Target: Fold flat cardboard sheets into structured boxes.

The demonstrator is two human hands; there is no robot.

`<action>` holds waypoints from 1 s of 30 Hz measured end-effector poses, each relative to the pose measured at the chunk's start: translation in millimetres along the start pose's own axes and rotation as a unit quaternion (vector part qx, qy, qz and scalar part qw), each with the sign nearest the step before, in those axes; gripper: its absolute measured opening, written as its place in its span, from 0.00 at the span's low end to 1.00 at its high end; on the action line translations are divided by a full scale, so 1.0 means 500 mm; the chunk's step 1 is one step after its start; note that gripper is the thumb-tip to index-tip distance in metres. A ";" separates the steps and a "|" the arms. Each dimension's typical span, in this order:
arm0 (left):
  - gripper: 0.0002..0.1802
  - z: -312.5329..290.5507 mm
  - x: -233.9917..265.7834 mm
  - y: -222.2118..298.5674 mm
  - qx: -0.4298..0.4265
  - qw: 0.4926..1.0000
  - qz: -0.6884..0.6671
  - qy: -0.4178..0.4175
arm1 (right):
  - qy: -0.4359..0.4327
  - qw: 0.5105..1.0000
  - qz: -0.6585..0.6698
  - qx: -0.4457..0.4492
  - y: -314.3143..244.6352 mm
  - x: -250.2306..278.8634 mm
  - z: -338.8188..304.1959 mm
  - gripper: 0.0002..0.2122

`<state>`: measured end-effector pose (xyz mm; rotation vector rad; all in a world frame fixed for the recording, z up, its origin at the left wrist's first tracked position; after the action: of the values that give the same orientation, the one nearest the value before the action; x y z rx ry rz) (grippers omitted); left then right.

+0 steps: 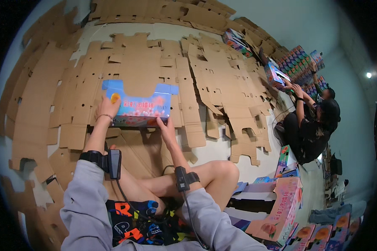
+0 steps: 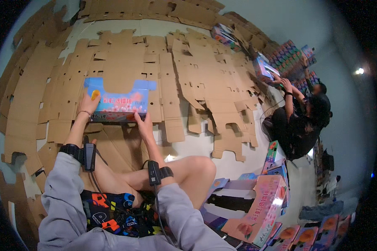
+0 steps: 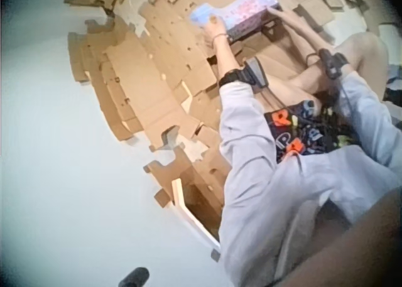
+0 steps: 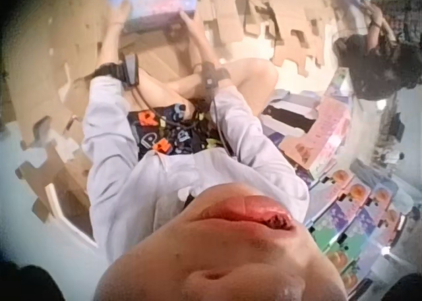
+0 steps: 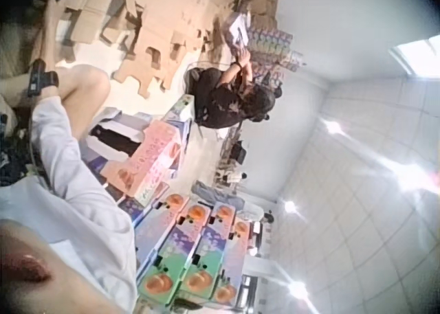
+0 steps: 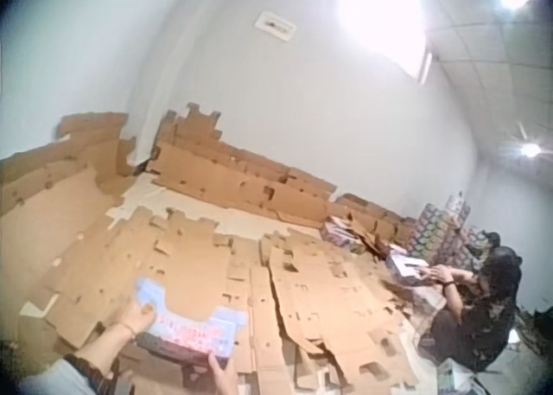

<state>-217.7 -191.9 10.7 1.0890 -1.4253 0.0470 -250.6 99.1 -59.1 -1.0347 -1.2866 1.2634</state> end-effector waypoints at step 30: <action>0.22 0.023 0.000 0.045 -0.146 0.911 -0.387 -0.002 | 0.103 0.993 0.004 0.063 -0.110 0.050 0.004 0.16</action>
<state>-240.0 -186.6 20.9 1.3228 -0.8799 -0.7159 -251.4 119.0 -2.3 -1.0505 -1.0333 1.1951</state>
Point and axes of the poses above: each hand's wrist, its own z-axis towards the middle knuckle, its own x-axis out of the back of the hand, y = z × x, the point moved 7 cm from there along z, towards the middle knuckle, and after that the axes turned 5 degrees about x, right-handed, at the moved point
